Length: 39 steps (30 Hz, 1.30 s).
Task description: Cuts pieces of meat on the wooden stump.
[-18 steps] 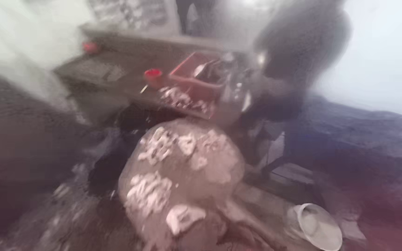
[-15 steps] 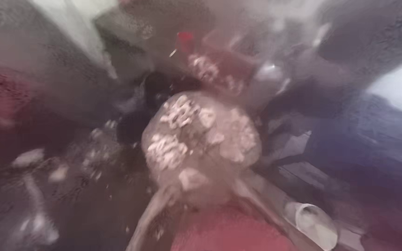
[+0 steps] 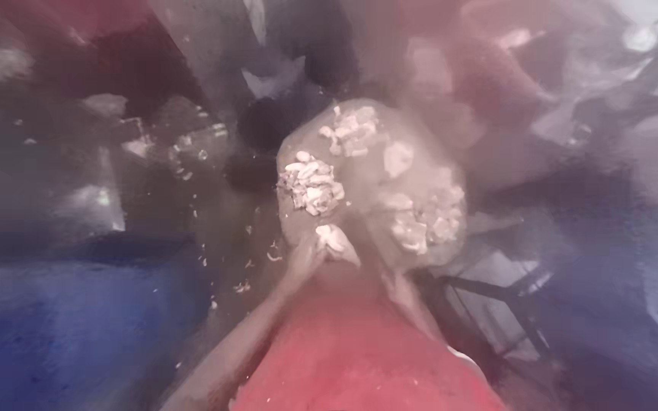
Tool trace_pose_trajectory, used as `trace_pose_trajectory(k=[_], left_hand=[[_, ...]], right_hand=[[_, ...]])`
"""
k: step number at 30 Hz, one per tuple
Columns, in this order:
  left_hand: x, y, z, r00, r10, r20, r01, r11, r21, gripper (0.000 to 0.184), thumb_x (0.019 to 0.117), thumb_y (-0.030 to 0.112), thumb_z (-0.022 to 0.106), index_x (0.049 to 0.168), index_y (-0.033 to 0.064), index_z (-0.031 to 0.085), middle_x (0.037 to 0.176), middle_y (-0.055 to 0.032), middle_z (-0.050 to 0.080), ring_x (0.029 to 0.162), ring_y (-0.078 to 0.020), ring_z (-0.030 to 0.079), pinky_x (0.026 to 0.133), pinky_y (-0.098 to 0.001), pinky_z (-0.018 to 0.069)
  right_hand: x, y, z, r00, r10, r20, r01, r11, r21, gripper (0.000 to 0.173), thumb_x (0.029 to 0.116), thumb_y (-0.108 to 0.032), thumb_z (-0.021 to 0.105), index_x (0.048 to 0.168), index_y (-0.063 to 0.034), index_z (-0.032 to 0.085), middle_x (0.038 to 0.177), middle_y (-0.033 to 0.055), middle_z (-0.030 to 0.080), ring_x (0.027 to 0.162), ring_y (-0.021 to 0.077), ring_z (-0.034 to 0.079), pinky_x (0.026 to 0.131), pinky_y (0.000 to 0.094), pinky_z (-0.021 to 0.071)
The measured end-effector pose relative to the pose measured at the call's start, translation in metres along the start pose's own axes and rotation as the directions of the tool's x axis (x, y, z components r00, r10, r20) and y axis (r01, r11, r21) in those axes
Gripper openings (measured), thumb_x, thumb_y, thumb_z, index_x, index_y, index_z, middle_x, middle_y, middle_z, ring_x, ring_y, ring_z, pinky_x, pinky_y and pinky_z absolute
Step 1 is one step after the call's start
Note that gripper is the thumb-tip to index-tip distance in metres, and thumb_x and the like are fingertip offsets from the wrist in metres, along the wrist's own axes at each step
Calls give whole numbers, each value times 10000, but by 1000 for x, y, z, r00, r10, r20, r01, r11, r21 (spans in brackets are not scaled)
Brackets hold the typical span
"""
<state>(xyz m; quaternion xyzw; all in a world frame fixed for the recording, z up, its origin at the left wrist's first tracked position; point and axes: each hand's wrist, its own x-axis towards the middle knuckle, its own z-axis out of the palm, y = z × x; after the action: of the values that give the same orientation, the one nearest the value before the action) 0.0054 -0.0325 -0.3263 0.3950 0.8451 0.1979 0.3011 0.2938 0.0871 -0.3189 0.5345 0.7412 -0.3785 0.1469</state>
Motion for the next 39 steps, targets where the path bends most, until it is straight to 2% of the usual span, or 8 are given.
trace_pose_trajectory(k=[7, 10, 14, 17, 21, 29, 33, 39], left_hand=[[-20, -7, -9, 970, -243, -19, 206, 857, -472, 429, 1045, 299, 543, 1357, 5, 563, 1080, -169, 701, 943, -237, 702, 882, -446, 582], [-28, -12, -6, 964, -267, -2, 216, 782, -584, 439, 1059, 258, 521, 1424, 16, 498, 1069, -153, 694, 867, -207, 699, 816, -421, 599], [-30, -11, -1, 954, -298, 24, 253, 760, -598, 450, 1056, 271, 514, 1444, 44, 483, 1019, -149, 694, 778, -208, 693, 747, -425, 602], [-34, -17, 4, 966, -257, -15, 202, 794, -574, 455, 1046, 268, 531, 1425, 18, 499, 1083, -164, 701, 896, -223, 708, 845, -447, 597], [-37, -25, 4, 953, -301, 14, 255, 781, -571, 494, 1046, 257, 527, 1486, 50, 439, 1062, -163, 689, 833, -235, 692, 781, -449, 593], [-47, -74, -11, 969, -235, 75, 218, 679, -701, 317, 1063, 238, 550, 1326, 65, 585, 999, -72, 682, 758, -126, 638, 678, -323, 561], [-44, -62, -24, 944, -300, 136, 305, 639, -707, 323, 1048, 229, 548, 1284, 11, 581, 842, -74, 659, 648, -145, 616, 612, -329, 546], [-54, -26, -54, 949, -180, 257, 305, 330, -893, 314, 1085, 209, 501, 1332, 15, 485, 969, -140, 717, 754, -238, 724, 645, -376, 624]], right_hand=[[-41, -50, -31, 959, -278, -58, 279, 882, 381, 445, 1092, -334, 407, 1251, 21, 623, 936, 96, 683, 814, 137, 661, 796, 342, 586], [-70, -107, -62, 865, -473, -165, 455, 605, 653, 639, 1054, -601, 362, 1169, -17, 596, 783, -52, 580, 639, 30, 548, 611, 238, 527], [-98, -154, -67, 779, -554, -295, 519, 305, 799, 763, 850, -826, 492, 1135, -132, 632, 910, -93, 682, 822, -3, 637, 737, 235, 558], [-76, -120, -18, 757, -620, -209, 632, 612, 476, 760, 1010, -673, 396, 1240, 19, 612, 1007, 21, 686, 942, 20, 640, 871, 238, 553], [-31, -76, 23, 936, -208, 284, 212, 977, 15, 600, 1094, -522, 328, 1396, -63, 570, 1230, 187, 681, 1137, 298, 670, 1018, 523, 515], [-61, -110, -1, 949, -295, 107, 272, 944, 188, 583, 1093, -507, 317, 1302, -36, 588, 976, 110, 669, 861, 188, 663, 817, 411, 576], [-31, -75, 17, 924, -179, 337, 140, 981, 137, 566, 1106, -480, 316, 1360, -43, 573, 1155, 175, 677, 1050, 263, 670, 959, 491, 532], [-36, -17, 15, 979, -60, 194, -12, 937, 348, 532, 1116, -446, 296, 1139, -25, 621, 769, 49, 562, 626, 149, 545, 607, 359, 515]])
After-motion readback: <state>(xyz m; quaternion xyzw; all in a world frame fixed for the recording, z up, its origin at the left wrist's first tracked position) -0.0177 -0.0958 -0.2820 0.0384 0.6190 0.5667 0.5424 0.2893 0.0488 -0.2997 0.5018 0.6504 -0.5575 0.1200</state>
